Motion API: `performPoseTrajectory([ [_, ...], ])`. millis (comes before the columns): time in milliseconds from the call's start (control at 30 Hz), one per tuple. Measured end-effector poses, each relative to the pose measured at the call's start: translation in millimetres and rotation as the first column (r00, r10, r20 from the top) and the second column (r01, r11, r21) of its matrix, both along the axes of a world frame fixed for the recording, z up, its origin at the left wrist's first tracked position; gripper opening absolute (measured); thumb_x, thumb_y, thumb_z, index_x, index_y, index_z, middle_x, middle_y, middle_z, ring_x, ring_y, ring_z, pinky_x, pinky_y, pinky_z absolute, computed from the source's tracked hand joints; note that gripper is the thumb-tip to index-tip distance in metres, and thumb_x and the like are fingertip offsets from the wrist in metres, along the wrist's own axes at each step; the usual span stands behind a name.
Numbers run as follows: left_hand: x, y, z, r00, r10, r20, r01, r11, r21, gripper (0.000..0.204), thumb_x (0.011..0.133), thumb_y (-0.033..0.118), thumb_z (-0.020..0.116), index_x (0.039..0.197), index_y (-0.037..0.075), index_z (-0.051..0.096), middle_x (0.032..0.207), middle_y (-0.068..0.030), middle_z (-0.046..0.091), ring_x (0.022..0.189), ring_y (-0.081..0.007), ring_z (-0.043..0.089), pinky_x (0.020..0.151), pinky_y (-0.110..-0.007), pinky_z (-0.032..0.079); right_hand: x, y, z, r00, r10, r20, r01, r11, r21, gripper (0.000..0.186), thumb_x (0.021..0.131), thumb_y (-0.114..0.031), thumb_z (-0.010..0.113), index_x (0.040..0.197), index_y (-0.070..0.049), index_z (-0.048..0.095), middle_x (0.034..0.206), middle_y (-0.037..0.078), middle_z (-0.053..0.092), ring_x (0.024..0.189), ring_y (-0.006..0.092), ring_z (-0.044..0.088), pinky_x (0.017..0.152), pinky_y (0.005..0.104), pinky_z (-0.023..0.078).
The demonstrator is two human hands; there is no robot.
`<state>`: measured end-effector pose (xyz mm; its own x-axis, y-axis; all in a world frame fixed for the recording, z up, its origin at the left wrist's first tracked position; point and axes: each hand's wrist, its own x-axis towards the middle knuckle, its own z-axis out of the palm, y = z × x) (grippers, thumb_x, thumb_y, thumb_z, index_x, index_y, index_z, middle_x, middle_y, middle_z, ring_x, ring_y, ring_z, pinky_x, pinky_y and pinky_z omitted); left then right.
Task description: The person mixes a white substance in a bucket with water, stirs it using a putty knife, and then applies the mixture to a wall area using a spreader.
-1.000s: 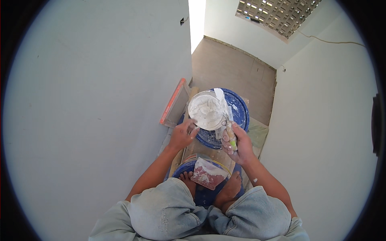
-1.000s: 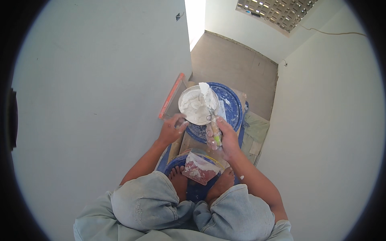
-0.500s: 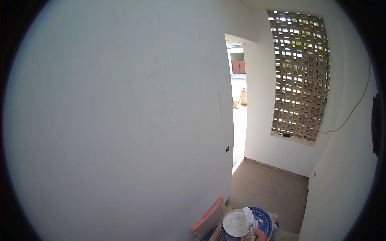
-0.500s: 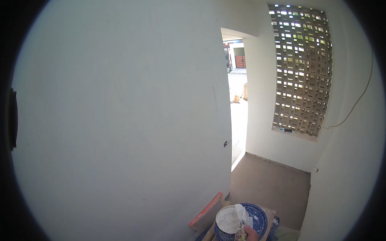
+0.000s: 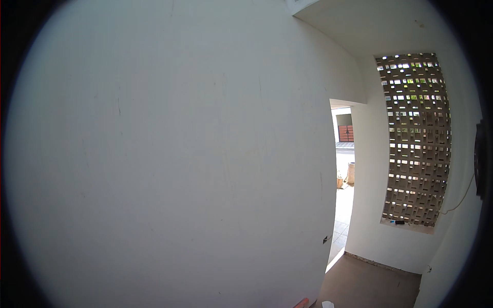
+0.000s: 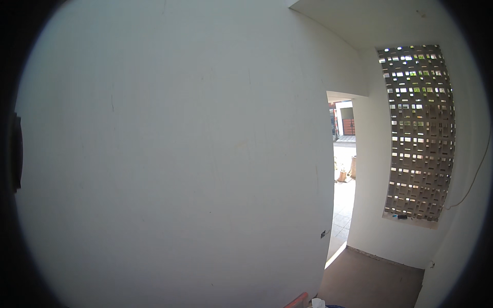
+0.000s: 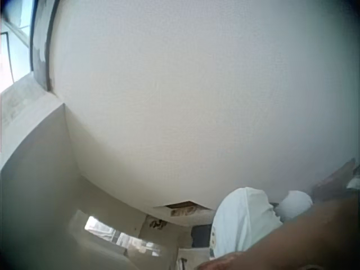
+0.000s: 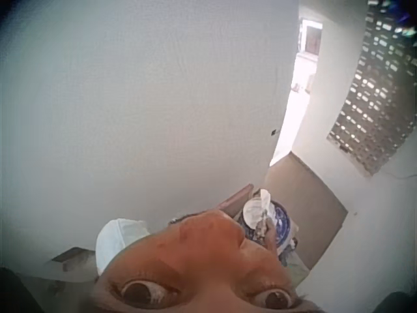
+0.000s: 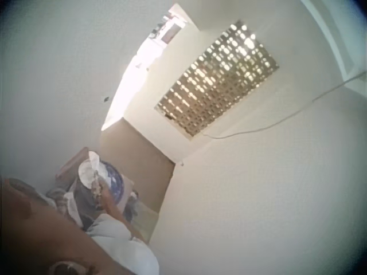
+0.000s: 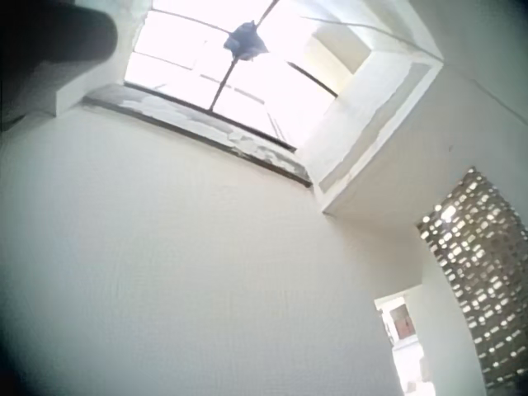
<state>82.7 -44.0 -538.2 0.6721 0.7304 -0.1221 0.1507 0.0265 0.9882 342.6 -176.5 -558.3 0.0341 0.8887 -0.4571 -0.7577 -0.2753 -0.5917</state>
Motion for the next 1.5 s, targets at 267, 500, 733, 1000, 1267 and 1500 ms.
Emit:
performPoseTrajectory([
  [267,-11.8,6.0,24.6,0.992,0.119,0.044,-0.106,0.971,-0.216,0.024,0.091,0.026,0.060,0.100,0.007,0.070,0.089,-0.0108,0.068,0.079,-0.0277,0.064,0.072,-0.041,0.052,-11.9,15.8,-7.8,0.991,0.131,0.006,-0.129,0.968,0.213,0.029,0.100,-0.032,0.053,0.111,-0.005,0.057,0.079,0.005,0.061,0.063,0.0171,0.057,0.056,0.0296,0.047],
  [500,-22.8,3.4,39.2,0.969,0.240,0.056,-0.206,0.913,-0.352,0.022,0.093,0.024,0.058,0.099,0.007,0.070,0.088,-0.0096,0.068,0.078,-0.0254,0.064,0.071,-0.039,0.052,-27.0,59.9,-134.8,0.904,0.253,0.345,-0.387,0.826,0.410,0.043,0.099,-0.025,0.057,0.135,-0.002,0.053,0.088,0.006,0.064,0.070,0.0144,0.059,0.060,0.0261,0.047],
  [733,-31.5,-3.3,52.2,0.927,0.373,0.047,-0.306,0.821,-0.483,0.021,0.095,0.022,0.056,0.098,0.007,0.070,0.087,-0.0083,0.068,0.077,-0.0232,0.064,0.069,-0.037,0.052,-34.0,49.6,-44.7,0.935,0.253,0.250,-0.345,0.819,0.459,0.047,0.094,-0.025,0.060,0.133,0.000,0.053,0.080,0.004,0.061,0.062,0.0093,0.054,0.053,0.0211,0.043],
  [1000,-38.3,-15.7,62.8,0.876,0.482,0.015,-0.378,0.706,-0.599,0.021,0.098,0.019,0.055,0.096,0.006,0.071,0.086,-0.0068,0.067,0.075,-0.0206,0.063,0.067,-0.035,0.052,-22.0,50.6,3.9,0.900,0.315,0.300,-0.429,0.761,0.487,0.048,0.090,-0.022,0.064,0.131,0.001,0.053,0.078,0.004,0.061,0.059,0.0105,0.054,0.049,0.0217,0.043],
  [1267,-33.9,-26.9,68.3,0.862,0.506,-0.028,-0.393,0.633,-0.667,0.022,0.100,0.017,0.053,0.095,0.006,0.071,0.086,-0.0054,0.067,0.073,-0.0180,0.063,0.065,-0.034,0.052,-30.3,40.8,2.4,0.886,0.200,0.419,-0.379,0.832,0.405,0.036,0.094,-0.012,0.060,0.129,-0.005,0.055,0.083,0.002,0.061,0.061,0.0096,0.055,0.051,0.0222,0.046],
  [1500,-34.2,-24.9,9.1,0.911,0.411,-0.036,-0.369,0.773,-0.516,0.021,0.100,0.018,0.051,0.099,0.005,0.067,0.081,-0.0052,0.067,0.067,-0.0182,0.064,0.061,-0.029,0.053,-40.8,30.0,43.1,0.755,0.200,0.624,-0.442,0.859,0.259,0.042,0.096,-0.016,0.058,0.134,0.001,0.054,0.097,0.006,0.065,0.078,0.0175,0.064,0.068,0.0292,0.053],
])
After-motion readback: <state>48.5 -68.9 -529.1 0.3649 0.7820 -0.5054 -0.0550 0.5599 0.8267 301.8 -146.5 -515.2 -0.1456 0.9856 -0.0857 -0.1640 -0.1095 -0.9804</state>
